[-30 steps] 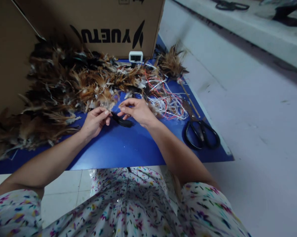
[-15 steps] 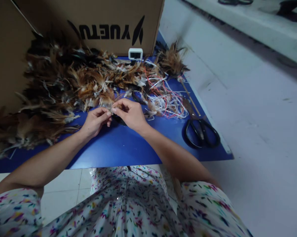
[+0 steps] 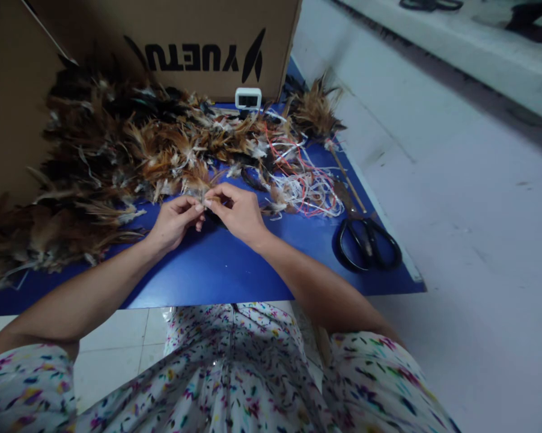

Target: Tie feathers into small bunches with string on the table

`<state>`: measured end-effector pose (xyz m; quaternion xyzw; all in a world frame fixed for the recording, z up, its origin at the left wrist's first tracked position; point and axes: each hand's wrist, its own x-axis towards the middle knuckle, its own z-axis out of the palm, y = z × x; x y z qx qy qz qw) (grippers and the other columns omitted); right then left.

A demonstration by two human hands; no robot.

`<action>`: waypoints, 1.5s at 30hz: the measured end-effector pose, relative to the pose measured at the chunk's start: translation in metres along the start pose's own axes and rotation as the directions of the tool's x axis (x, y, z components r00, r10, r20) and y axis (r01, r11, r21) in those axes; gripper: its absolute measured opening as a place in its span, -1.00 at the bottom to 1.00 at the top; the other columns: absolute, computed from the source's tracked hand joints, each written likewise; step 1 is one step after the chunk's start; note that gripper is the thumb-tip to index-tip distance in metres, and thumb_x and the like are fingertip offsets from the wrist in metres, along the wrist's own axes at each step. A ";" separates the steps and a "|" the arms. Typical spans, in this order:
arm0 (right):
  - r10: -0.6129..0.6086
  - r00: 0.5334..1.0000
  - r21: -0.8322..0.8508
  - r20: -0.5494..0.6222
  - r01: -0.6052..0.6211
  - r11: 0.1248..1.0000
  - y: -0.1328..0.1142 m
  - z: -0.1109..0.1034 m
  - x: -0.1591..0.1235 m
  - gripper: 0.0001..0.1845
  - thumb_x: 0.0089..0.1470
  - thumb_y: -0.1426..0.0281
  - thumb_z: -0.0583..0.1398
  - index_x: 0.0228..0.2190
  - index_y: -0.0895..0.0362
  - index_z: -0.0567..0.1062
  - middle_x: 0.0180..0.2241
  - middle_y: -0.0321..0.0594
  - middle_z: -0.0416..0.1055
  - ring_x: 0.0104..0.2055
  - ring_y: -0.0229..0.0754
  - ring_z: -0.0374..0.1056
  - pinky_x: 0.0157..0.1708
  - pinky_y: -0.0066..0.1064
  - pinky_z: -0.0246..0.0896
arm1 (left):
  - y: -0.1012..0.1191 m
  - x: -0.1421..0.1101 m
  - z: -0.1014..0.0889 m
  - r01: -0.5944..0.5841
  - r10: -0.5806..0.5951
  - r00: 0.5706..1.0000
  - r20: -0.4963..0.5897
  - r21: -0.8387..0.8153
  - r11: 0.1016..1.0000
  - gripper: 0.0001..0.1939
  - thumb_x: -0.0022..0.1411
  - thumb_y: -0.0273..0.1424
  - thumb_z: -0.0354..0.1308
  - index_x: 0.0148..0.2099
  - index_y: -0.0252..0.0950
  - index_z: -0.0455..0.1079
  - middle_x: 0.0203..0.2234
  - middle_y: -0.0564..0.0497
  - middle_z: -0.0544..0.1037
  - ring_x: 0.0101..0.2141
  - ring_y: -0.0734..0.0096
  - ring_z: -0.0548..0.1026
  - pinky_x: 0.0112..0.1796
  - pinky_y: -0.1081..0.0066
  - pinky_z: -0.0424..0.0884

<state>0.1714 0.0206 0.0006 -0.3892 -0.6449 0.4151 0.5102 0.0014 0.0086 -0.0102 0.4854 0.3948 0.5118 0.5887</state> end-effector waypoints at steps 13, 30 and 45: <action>-0.007 1.000 -0.064 -0.014 0.006 0.998 -0.004 -0.002 0.000 -0.89 0.05 0.31 0.30 -0.37 0.09 0.58 -0.34 -0.29 0.58 -0.35 -0.26 0.41 -0.29 -0.38 0.27 | -0.001 0.001 -0.001 -0.016 0.016 1.000 0.012 0.001 1.000 -0.63 -0.04 -0.16 0.49 -0.41 -0.34 0.47 -0.62 0.09 0.50 -0.67 0.59 0.42 -0.61 0.54 0.38; 0.093 0.994 0.074 0.052 -0.097 0.993 0.002 -0.001 0.005 -0.72 -0.09 0.17 0.39 -0.44 0.11 0.54 -0.42 -0.30 0.51 -0.37 -0.27 0.34 -0.28 -0.36 0.25 | -0.001 0.001 -0.003 -0.014 0.014 1.000 0.008 0.030 0.999 -0.62 -0.06 -0.15 0.49 -0.41 -0.32 0.47 -0.63 0.09 0.50 -0.67 0.58 0.40 -0.60 0.53 0.38; 0.073 0.994 0.057 0.080 -0.078 0.995 -0.002 -0.016 0.016 -0.64 -0.05 0.07 0.35 -0.35 0.08 0.50 -0.38 -0.31 0.49 -0.37 -0.27 0.35 -0.27 -0.37 0.33 | 0.007 0.001 0.000 0.061 -0.062 0.997 -0.037 -0.016 0.998 -0.63 -0.15 -0.22 0.53 -0.44 -0.33 0.46 -0.64 0.08 0.51 -0.68 0.59 0.40 -0.62 0.56 0.35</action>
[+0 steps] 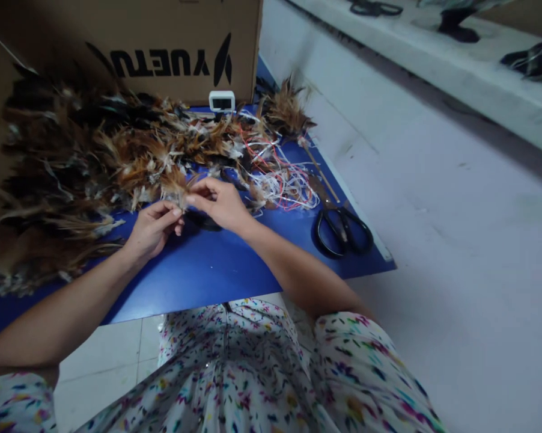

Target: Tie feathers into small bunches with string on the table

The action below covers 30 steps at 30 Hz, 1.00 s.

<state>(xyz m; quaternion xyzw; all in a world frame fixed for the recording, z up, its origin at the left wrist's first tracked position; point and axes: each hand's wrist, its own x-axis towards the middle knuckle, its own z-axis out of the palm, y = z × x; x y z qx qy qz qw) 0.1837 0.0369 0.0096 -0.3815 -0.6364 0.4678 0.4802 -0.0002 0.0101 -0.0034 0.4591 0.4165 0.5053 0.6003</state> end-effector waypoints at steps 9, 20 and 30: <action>-0.219 0.890 -0.736 -0.400 -0.169 0.655 -0.001 -0.123 0.021 -0.93 0.06 0.45 0.24 -0.41 0.12 0.57 -0.41 -0.20 0.50 -0.28 -0.13 0.40 -0.13 -0.24 0.29 | 0.002 -0.001 0.002 -0.001 0.001 1.000 0.003 -0.012 1.000 -0.65 -0.16 -0.25 0.53 -0.46 -0.33 0.46 -0.65 0.09 0.50 -0.68 0.60 0.40 -0.62 0.57 0.35; 0.202 0.979 -0.749 0.015 -0.123 0.651 -0.033 -0.129 0.003 -0.81 -0.14 0.64 0.27 -0.52 0.13 0.61 -0.59 -0.34 0.46 -0.51 -0.30 0.30 -0.40 -0.38 0.12 | 0.003 0.000 0.002 -0.001 0.001 1.000 -0.002 -0.012 1.000 -0.67 -0.14 -0.28 0.51 -0.45 -0.33 0.46 -0.65 0.09 0.50 -0.68 0.60 0.40 -0.62 0.58 0.34; 0.336 0.933 -0.908 0.127 -0.028 0.418 -0.027 -0.118 -0.009 -0.90 -0.10 0.56 0.29 -0.47 0.15 0.60 -0.52 -0.33 0.45 -0.44 -0.30 0.32 -0.35 -0.44 0.11 | -0.001 0.002 0.000 -0.013 0.013 1.000 0.005 -0.028 1.000 -0.66 -0.16 -0.27 0.53 -0.47 -0.34 0.48 -0.65 0.09 0.51 -0.68 0.60 0.40 -0.62 0.58 0.34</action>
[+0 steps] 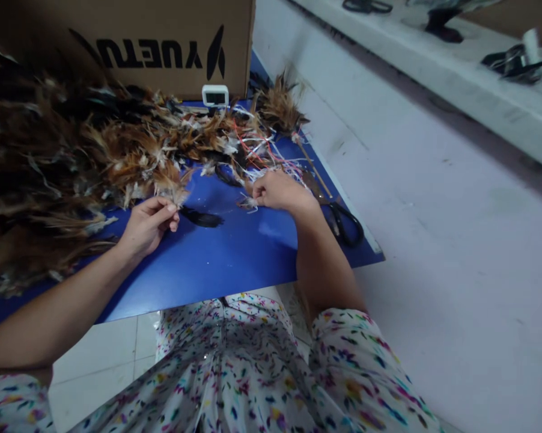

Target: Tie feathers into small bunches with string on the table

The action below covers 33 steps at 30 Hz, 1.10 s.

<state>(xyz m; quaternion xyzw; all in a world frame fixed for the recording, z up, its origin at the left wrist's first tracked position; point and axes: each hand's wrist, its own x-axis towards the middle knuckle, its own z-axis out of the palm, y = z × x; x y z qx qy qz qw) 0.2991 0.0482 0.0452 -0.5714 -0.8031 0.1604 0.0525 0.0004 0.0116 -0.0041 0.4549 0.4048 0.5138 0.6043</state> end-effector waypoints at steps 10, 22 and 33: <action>-0.096 0.928 0.125 -0.360 0.150 0.981 0.004 0.014 0.007 -0.77 -0.06 0.53 0.17 -0.36 0.16 0.61 -0.38 -0.20 0.51 -0.36 -0.22 0.36 -0.28 -0.37 0.19 | -0.002 0.000 -0.001 -0.001 0.001 1.000 0.006 -0.006 1.000 -0.68 -0.13 -0.28 0.53 -0.45 -0.33 0.49 -0.64 0.08 0.52 -0.67 0.59 0.42 -0.62 0.59 0.36; -0.247 0.968 -0.161 -0.034 0.239 0.958 -0.009 0.031 0.016 -0.85 0.02 0.57 0.18 -0.43 0.20 0.56 -0.30 -0.03 0.54 -0.19 -0.05 0.39 -0.12 -0.28 0.20 | 0.000 0.000 0.000 -0.008 0.008 1.000 0.001 0.006 1.000 -0.68 -0.14 -0.29 0.52 -0.46 -0.34 0.47 -0.65 0.08 0.51 -0.69 0.59 0.41 -0.62 0.58 0.35; -0.055 0.952 0.563 -0.301 0.224 0.796 -0.013 0.023 0.016 -0.94 0.01 0.46 0.21 -0.49 0.15 0.47 -0.51 -0.31 0.43 -0.49 -0.35 0.23 -0.47 -0.49 0.10 | -0.001 0.000 -0.001 0.002 -0.002 1.000 0.006 -0.004 1.000 -0.67 -0.14 -0.27 0.53 -0.46 -0.33 0.48 -0.65 0.08 0.52 -0.68 0.59 0.41 -0.62 0.58 0.35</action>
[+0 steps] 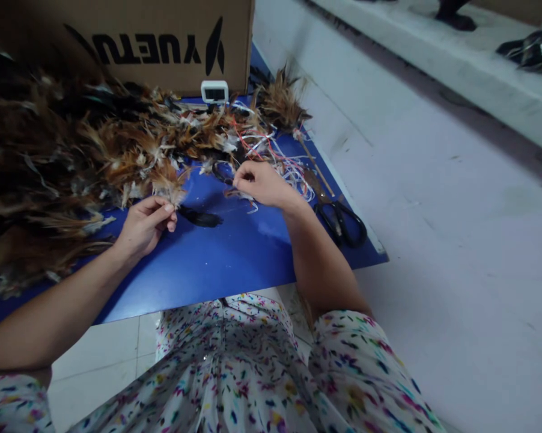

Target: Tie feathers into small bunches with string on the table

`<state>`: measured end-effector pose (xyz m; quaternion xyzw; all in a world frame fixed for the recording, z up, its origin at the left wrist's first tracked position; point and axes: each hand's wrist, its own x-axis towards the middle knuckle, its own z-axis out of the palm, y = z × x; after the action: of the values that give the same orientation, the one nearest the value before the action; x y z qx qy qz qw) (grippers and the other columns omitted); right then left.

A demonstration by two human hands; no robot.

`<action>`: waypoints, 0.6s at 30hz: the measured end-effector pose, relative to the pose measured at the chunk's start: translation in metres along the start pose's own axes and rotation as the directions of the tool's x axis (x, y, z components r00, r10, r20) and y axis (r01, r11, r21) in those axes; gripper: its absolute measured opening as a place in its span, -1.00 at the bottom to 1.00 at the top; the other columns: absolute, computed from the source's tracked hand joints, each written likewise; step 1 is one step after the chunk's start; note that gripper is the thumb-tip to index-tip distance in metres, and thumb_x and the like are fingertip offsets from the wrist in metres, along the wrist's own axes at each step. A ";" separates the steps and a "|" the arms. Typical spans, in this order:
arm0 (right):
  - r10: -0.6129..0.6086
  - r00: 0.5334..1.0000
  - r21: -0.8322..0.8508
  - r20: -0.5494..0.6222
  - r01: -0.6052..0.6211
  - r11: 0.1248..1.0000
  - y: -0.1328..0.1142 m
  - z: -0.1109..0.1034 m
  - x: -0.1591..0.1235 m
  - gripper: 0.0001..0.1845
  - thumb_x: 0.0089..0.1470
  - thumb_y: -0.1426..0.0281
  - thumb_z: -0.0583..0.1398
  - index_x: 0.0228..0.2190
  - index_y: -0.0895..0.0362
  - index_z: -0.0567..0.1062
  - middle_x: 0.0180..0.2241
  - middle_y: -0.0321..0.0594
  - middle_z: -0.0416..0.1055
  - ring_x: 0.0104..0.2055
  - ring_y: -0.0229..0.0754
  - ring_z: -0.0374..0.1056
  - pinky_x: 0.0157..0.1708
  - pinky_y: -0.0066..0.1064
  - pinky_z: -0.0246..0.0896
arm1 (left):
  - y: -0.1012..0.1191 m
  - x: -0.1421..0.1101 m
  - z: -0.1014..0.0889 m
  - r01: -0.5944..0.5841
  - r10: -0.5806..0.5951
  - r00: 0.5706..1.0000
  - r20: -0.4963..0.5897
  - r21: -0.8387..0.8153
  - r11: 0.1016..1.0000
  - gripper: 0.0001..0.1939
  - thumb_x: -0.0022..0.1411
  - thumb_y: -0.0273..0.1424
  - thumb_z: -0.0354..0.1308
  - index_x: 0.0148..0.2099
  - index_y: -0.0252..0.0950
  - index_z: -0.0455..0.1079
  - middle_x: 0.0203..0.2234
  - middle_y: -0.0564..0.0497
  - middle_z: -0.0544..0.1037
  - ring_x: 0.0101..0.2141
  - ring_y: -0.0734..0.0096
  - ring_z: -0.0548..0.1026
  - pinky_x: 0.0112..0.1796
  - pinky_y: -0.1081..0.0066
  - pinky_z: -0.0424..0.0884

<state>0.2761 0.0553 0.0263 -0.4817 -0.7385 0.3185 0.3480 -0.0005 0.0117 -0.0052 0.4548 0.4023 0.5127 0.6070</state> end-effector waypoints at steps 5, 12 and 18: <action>0.126 0.988 0.334 -0.091 -0.089 0.938 -0.011 0.005 -0.003 -0.85 0.00 0.38 0.31 -0.48 0.13 0.43 -0.62 -0.37 0.37 -0.62 -0.39 0.17 -0.63 -0.53 0.02 | 0.002 0.000 -0.001 0.017 -0.017 1.000 -0.009 -0.009 1.000 -0.67 -0.13 -0.29 0.53 -0.45 -0.34 0.47 -0.64 0.09 0.52 -0.67 0.60 0.41 -0.61 0.59 0.35; 0.067 0.996 0.441 -0.059 -0.034 0.897 -0.016 0.024 -0.005 -0.72 -0.16 0.33 0.43 -0.42 0.15 0.48 -0.50 -0.28 0.50 -0.47 -0.30 0.42 -0.41 -0.43 0.40 | 0.007 -0.004 0.005 0.074 -0.077 0.997 -0.025 -0.108 0.991 -0.64 -0.12 -0.31 0.51 -0.43 -0.31 0.38 -0.62 0.12 0.48 -0.65 0.61 0.39 -0.61 0.58 0.34; -0.052 0.996 0.243 -0.076 0.069 0.968 -0.019 0.045 -0.010 -0.83 -0.06 0.38 0.33 -0.35 0.15 0.54 -0.42 -0.24 0.55 -0.36 -0.22 0.48 -0.30 -0.35 0.42 | 0.012 -0.009 0.017 0.104 -0.114 0.992 -0.056 -0.161 0.982 -0.63 -0.07 -0.34 0.48 -0.42 -0.30 0.29 -0.48 0.12 0.53 -0.61 0.64 0.41 -0.60 0.59 0.33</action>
<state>0.2329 0.0332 0.0151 -0.4230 -0.6953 0.3798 0.4398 0.0114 0.0012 0.0113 0.3658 0.4043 0.5235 0.6547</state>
